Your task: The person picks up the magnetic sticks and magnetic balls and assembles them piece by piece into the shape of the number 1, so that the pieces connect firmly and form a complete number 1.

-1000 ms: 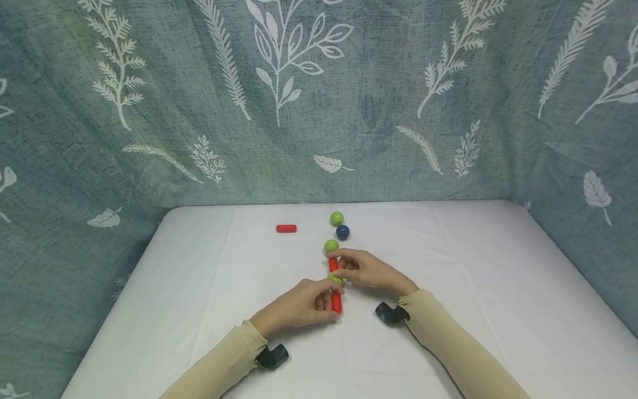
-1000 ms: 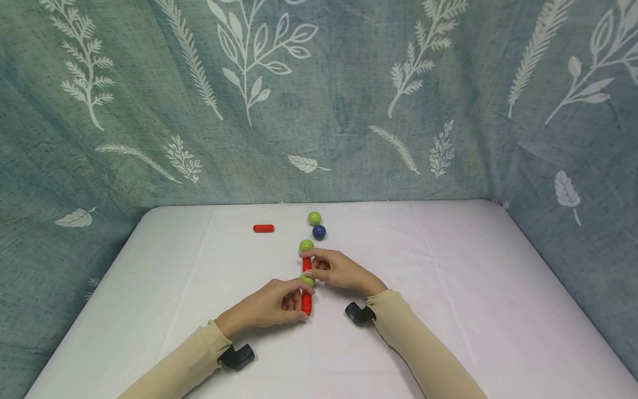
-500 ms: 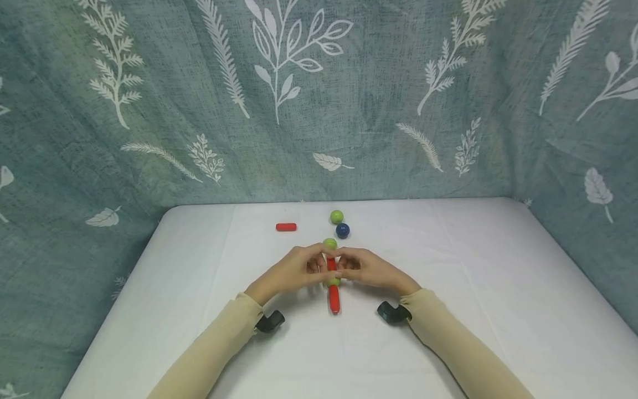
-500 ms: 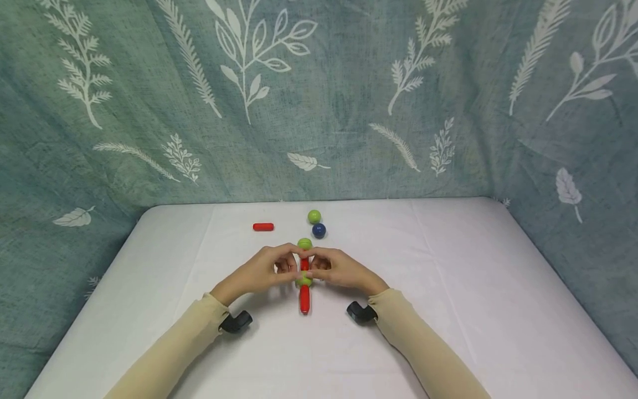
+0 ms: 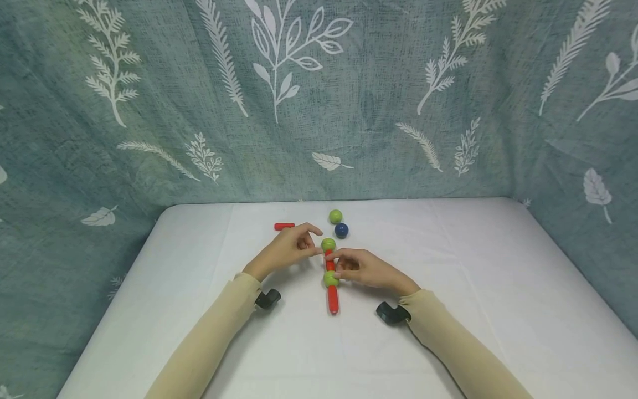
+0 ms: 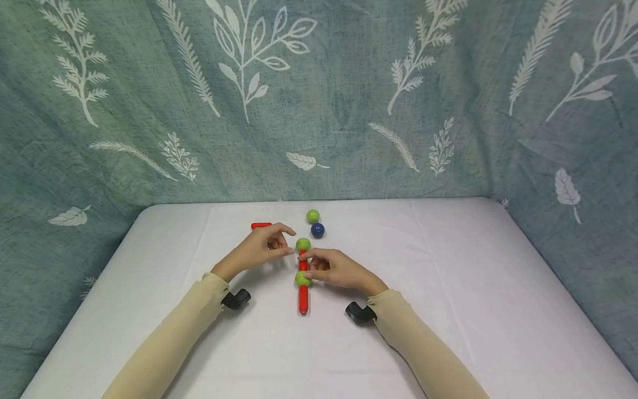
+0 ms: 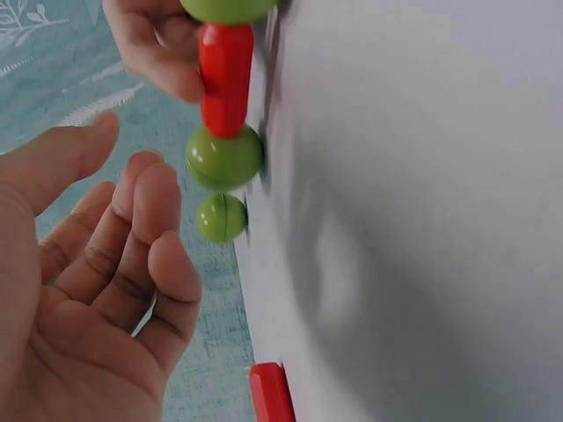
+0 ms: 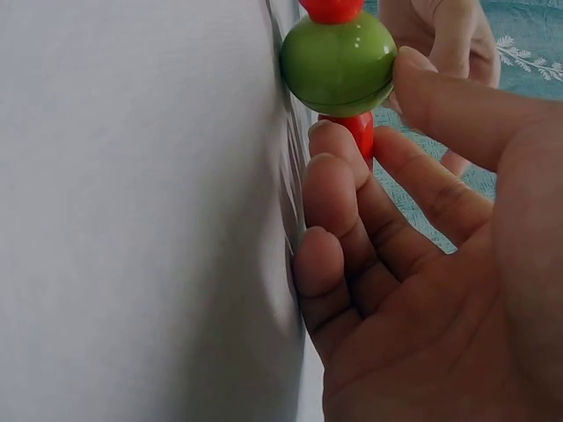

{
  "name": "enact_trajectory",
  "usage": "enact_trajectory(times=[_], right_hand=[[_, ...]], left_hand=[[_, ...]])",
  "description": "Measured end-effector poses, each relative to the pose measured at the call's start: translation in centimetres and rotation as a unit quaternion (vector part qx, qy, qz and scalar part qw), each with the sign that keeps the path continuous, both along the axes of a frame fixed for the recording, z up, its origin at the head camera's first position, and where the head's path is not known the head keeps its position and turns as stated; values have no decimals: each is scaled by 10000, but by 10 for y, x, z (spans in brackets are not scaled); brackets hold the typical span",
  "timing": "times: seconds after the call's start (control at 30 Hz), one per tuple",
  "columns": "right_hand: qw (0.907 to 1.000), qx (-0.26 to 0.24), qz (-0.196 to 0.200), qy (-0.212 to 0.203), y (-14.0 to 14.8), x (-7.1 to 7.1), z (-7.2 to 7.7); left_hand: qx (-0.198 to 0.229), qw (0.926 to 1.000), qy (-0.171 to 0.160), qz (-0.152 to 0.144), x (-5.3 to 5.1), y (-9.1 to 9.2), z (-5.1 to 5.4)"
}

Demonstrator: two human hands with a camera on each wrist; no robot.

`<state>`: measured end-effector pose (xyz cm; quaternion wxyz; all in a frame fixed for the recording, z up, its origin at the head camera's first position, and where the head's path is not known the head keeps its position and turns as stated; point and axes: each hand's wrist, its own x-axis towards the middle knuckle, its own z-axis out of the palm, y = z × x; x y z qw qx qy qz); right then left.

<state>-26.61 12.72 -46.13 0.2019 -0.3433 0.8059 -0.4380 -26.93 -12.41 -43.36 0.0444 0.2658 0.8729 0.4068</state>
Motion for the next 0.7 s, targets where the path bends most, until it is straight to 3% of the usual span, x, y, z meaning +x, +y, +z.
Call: enact_trajectory(times=[0.43, 0.7], right_hand=[[10000, 1, 19, 7, -1, 0, -3], [10000, 31, 13, 87, 0, -1, -2]], left_hand=[[4, 9998, -129, 180, -15, -3, -1], [-84, 9995, 5, 305, -37, -1, 1]])
